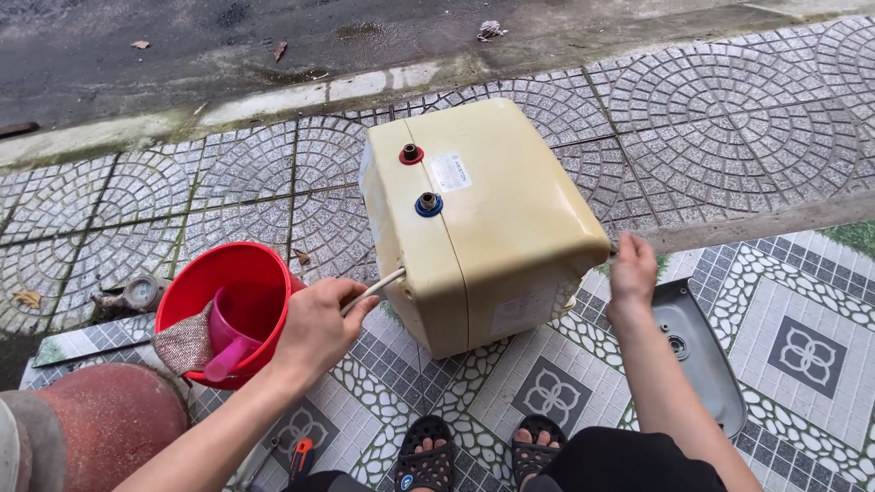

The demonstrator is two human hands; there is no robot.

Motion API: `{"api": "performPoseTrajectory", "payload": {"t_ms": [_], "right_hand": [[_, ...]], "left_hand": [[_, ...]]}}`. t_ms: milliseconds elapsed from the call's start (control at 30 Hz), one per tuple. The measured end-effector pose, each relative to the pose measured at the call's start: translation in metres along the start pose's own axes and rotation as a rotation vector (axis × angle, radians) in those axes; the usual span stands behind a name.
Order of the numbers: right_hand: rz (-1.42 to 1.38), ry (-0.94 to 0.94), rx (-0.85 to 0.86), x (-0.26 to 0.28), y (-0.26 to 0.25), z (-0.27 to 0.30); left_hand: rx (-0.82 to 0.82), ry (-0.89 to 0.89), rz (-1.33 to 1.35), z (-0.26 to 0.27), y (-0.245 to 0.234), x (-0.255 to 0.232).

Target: Disassembling a water heater by removing screws from the casing and then lifting off the front cover to access the internal components.

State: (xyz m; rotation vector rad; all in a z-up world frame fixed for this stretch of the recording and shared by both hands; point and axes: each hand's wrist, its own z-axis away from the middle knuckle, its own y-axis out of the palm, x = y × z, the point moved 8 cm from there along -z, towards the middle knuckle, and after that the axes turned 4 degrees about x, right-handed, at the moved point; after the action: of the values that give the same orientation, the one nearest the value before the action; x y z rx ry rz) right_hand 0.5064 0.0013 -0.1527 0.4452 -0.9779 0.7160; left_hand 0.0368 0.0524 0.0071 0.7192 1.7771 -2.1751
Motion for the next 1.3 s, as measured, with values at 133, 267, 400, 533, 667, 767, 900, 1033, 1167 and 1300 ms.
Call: {"api": "performPoseTrajectory", "payload": {"t_ms": [133,267,400,533,667,767,900,1033,1167,1300], "right_hand": [[0.595,-1.111,0.134,0.113,0.112,0.124],[1.215,-1.741,0.813,0.087,0.239,0.233],[1.561,-1.635,0.942,0.065,0.264,0.23],[1.519,-1.656,0.943,0.061,0.263,0.228],[1.47,-1.69,0.942,0.056,0.264,0.224],[1.45,-1.706,0.935,0.055,0.263,0.224],[1.395,-1.747,0.901,0.054,0.264,0.227],[1.395,-1.7,0.908,0.049,0.275,0.227],[1.42,-1.639,0.949,0.045,0.293,0.233],[1.393,-1.653,0.912,0.043,0.307,0.235]], "left_hand": [[-0.064,0.294,-0.108,-0.009,0.001,-0.011],[-0.041,0.522,-0.173,-0.017,-0.001,-0.018],[0.036,0.464,-0.218,-0.016,0.0,-0.025],[0.124,0.407,-0.146,-0.031,0.013,-0.017],[0.27,0.247,-0.041,-0.04,0.015,-0.01],[0.425,0.077,0.089,-0.035,0.034,0.004],[0.469,-0.158,0.768,-0.022,0.047,0.0],[0.457,-0.135,0.786,-0.02,0.038,-0.005],[0.369,0.098,0.278,-0.059,0.045,0.03],[0.384,0.065,0.161,-0.057,0.015,0.026]]}}
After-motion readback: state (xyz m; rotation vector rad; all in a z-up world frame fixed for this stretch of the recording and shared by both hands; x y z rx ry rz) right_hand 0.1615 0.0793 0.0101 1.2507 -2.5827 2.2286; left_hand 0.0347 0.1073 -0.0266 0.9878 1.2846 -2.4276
